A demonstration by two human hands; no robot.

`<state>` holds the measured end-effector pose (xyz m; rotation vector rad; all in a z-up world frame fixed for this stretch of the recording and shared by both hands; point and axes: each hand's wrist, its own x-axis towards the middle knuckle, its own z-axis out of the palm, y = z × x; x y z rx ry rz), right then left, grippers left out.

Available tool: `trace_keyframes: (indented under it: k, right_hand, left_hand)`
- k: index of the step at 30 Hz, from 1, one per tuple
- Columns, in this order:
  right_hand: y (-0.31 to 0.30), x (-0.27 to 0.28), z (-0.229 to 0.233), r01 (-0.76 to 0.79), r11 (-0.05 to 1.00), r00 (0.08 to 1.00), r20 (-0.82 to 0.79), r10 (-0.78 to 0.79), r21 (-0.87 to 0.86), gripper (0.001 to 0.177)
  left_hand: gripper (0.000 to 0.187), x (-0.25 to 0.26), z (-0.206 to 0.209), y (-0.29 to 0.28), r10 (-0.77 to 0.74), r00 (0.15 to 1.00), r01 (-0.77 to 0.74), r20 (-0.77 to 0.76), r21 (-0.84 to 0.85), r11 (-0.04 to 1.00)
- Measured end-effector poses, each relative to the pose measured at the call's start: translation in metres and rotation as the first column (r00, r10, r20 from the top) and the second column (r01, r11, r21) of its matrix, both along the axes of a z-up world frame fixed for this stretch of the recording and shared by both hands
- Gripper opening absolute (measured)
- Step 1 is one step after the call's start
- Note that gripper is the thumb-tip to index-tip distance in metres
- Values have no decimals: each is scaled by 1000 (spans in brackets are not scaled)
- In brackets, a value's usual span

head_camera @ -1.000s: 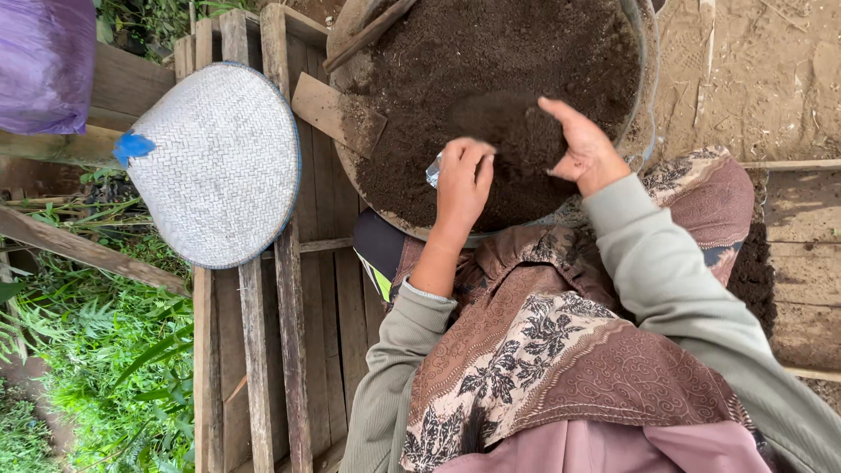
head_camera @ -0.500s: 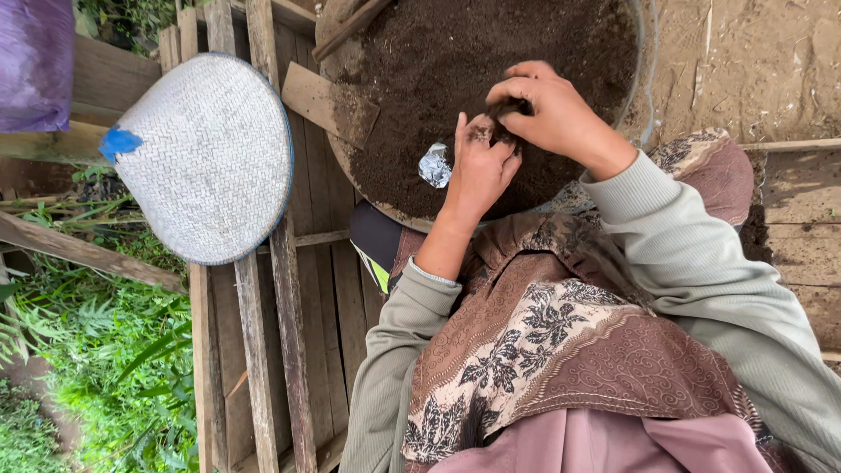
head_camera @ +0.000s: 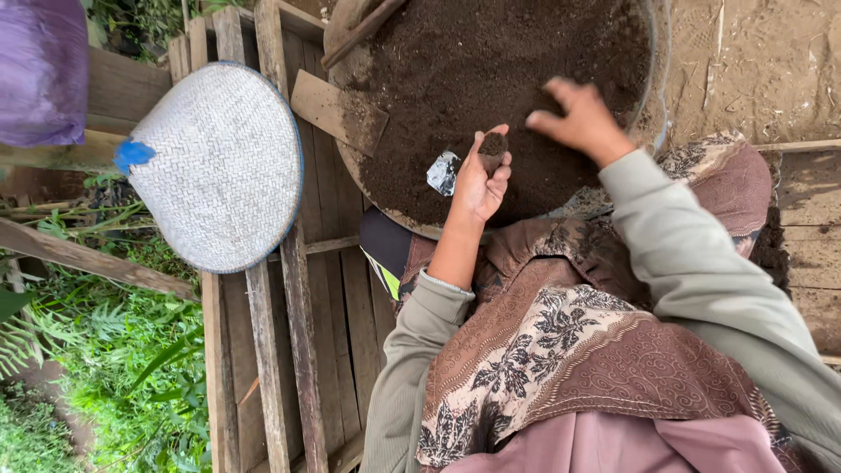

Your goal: The person scoops soil from a large basin, mixes it with a small amount of white powder from a packet, and forms the mixture into small pellets. They then place the formed pellets into a wooden tray.

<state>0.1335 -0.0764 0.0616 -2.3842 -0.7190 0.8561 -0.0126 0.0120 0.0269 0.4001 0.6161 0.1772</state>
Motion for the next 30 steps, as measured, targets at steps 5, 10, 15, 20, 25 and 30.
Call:
trace_keyframes:
  k: [5, 10, 15, 20, 25, 30]
  right_hand:
    - [15, -23, -67, 191, 882, 949, -310, -54, 431, 43]
    - [9, -25, 11, -51, 830, 961, -200, 193, 555, 34]
    - [9, -37, 70, -304, 871, 940, -29, 341, 387, 37]
    - [7, -24, 64, -491, 754, 859, 98, 503, 435, 28]
    - [-13, -17, 91, -677, 623, 669, -25, 743, 393, 41]
    - [-107, 16, 65, -496, 752, 847, 51, 529, 435, 28]
  left_hand:
    - [41, 2, -36, 8, 132, 991, -132, -19, 4, 991]
    - [27, 0, -25, 15, 199, 974, -192, -109, 71, 979]
    - [23, 4, -25, 12, 167, 982, -156, -88, 111, 981]
    - [38, 3, -46, 15, -85, 996, 83, -36, -58, 995]
    - [59, 0, -1, 8, -339, 929, 333, -147, -65, 941]
    - [29, 4, 53, -36, -200, 791, 608, -578, 705, 365]
